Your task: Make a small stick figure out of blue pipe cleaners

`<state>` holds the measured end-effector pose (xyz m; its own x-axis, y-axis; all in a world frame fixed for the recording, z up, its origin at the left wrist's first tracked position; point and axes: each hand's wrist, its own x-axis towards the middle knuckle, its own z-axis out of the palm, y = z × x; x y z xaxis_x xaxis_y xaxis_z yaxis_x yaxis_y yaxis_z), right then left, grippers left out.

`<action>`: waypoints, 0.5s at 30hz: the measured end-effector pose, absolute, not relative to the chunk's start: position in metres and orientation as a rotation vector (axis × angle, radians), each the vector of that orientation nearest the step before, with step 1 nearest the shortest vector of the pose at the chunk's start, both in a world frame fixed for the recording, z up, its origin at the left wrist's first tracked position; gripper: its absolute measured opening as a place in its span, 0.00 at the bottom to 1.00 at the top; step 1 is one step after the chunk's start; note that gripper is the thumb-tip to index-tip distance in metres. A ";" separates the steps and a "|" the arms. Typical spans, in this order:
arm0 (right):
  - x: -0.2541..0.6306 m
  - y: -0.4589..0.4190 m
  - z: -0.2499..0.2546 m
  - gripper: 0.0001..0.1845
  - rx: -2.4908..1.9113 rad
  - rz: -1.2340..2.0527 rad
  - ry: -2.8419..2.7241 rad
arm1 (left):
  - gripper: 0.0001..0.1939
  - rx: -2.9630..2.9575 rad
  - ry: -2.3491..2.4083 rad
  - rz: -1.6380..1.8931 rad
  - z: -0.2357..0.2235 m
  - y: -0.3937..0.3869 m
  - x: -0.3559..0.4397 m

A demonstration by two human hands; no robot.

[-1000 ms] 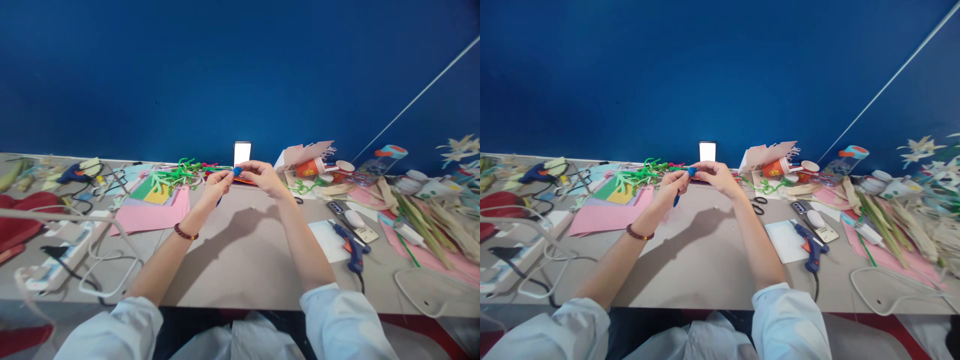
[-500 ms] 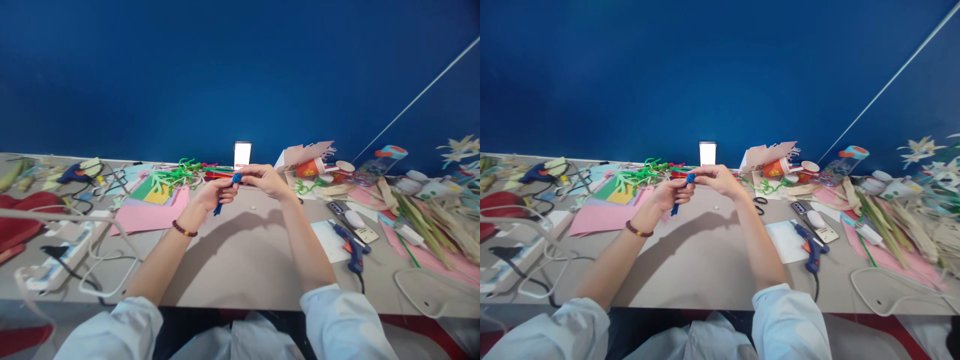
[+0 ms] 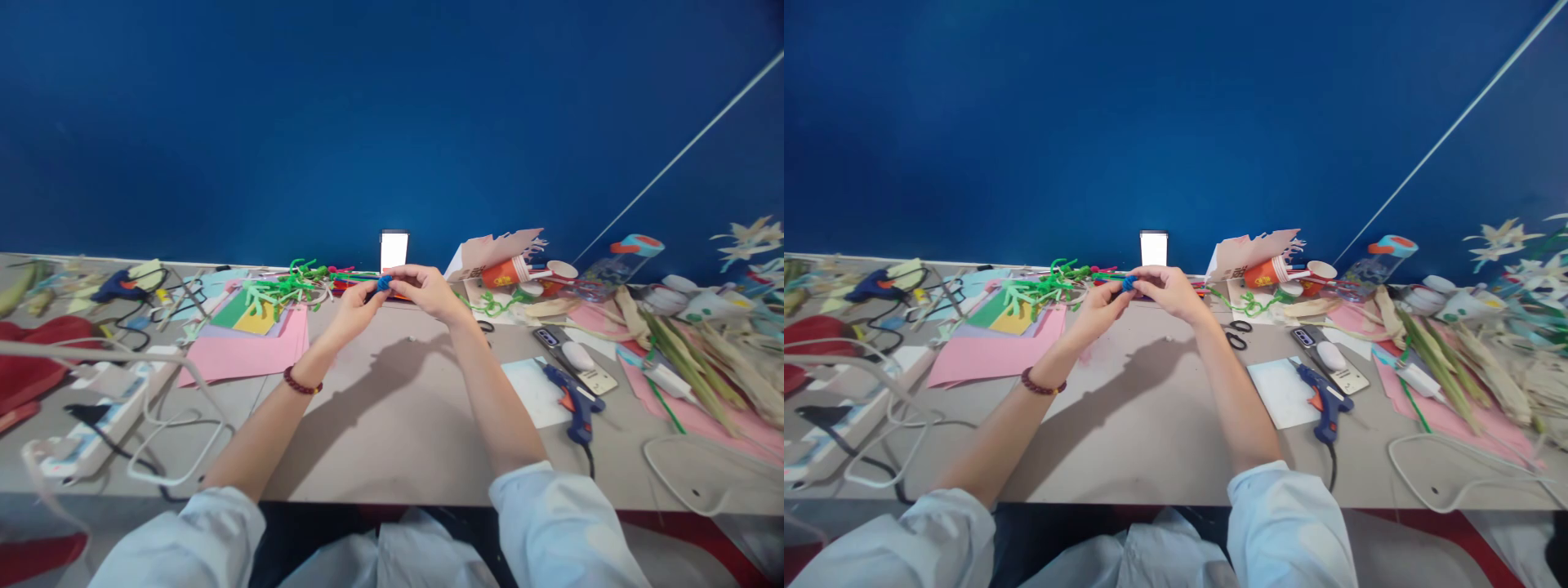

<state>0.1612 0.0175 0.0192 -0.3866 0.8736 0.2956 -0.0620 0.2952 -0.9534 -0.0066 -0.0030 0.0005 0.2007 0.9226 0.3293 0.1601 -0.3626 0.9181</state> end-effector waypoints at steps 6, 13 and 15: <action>0.166 0.015 0.023 0.15 -0.750 1.219 -1.683 | 0.13 2.098 1.104 1.286 0.003 -0.007 -0.006; 0.174 0.010 0.031 0.12 -0.686 1.169 -1.807 | 0.21 1.676 0.796 0.896 0.008 -0.007 -0.017; 0.175 0.010 0.031 0.12 -0.691 1.155 -1.837 | 0.21 1.566 0.703 0.805 0.008 -0.007 -0.021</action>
<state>0.1753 0.0095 0.0313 -0.4975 0.7893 0.3599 0.0181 0.4243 -0.9053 -0.0205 -0.0069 0.0077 0.5806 0.8065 0.1115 0.0018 -0.1382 0.9904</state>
